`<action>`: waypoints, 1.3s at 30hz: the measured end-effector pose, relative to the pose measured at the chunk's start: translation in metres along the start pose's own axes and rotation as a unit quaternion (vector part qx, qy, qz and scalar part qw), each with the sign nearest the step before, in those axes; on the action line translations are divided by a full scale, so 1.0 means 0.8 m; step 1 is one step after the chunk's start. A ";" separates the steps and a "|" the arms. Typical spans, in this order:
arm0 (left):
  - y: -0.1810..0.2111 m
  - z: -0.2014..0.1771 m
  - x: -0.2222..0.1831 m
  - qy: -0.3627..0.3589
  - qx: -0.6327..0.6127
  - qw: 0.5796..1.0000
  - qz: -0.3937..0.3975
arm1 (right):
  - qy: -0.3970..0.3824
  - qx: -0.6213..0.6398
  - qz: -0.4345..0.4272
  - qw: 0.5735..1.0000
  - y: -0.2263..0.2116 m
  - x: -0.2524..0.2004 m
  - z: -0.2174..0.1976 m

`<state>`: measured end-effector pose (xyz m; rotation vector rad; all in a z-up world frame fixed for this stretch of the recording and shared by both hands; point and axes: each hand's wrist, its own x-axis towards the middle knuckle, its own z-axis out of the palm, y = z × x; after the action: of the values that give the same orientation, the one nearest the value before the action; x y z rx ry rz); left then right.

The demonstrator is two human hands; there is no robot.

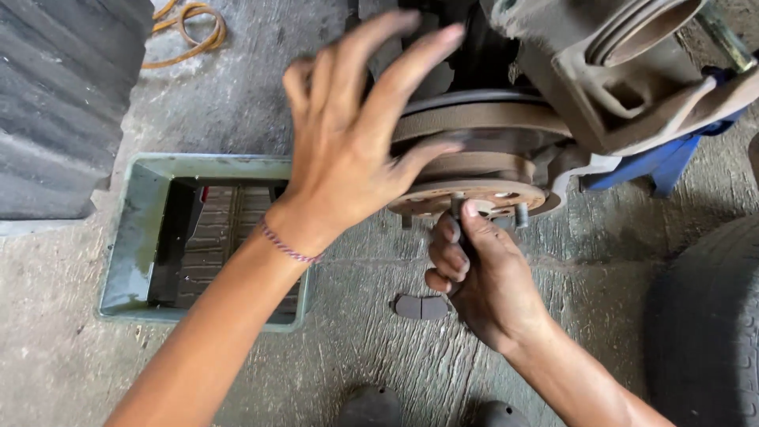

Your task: The recorder is replacing the brake pads on a vehicle, manipulating the caliper and lug bolts.

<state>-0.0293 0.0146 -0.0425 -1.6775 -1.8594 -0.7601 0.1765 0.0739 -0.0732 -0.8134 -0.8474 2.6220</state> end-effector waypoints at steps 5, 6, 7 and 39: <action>-0.013 0.016 -0.024 -0.015 -0.005 0.999 -0.030 | -0.009 0.015 -0.013 1.000 0.005 0.005 -0.006; -0.012 0.020 -0.021 -0.010 0.017 0.999 -0.046 | -0.013 0.019 -0.017 1.000 0.006 0.006 -0.006; -0.005 0.025 -0.015 -0.011 0.015 0.999 -0.045 | -0.011 0.019 -0.017 1.000 0.005 0.006 -0.007; -0.008 0.039 -0.071 0.039 -0.005 0.993 -0.110 | -0.024 0.009 -0.052 0.998 0.002 0.002 -0.010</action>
<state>-0.0301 -0.0034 -0.1050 -1.4422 -2.0082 -0.9121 0.1802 0.0769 -0.0803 -0.6846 -0.8550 2.5641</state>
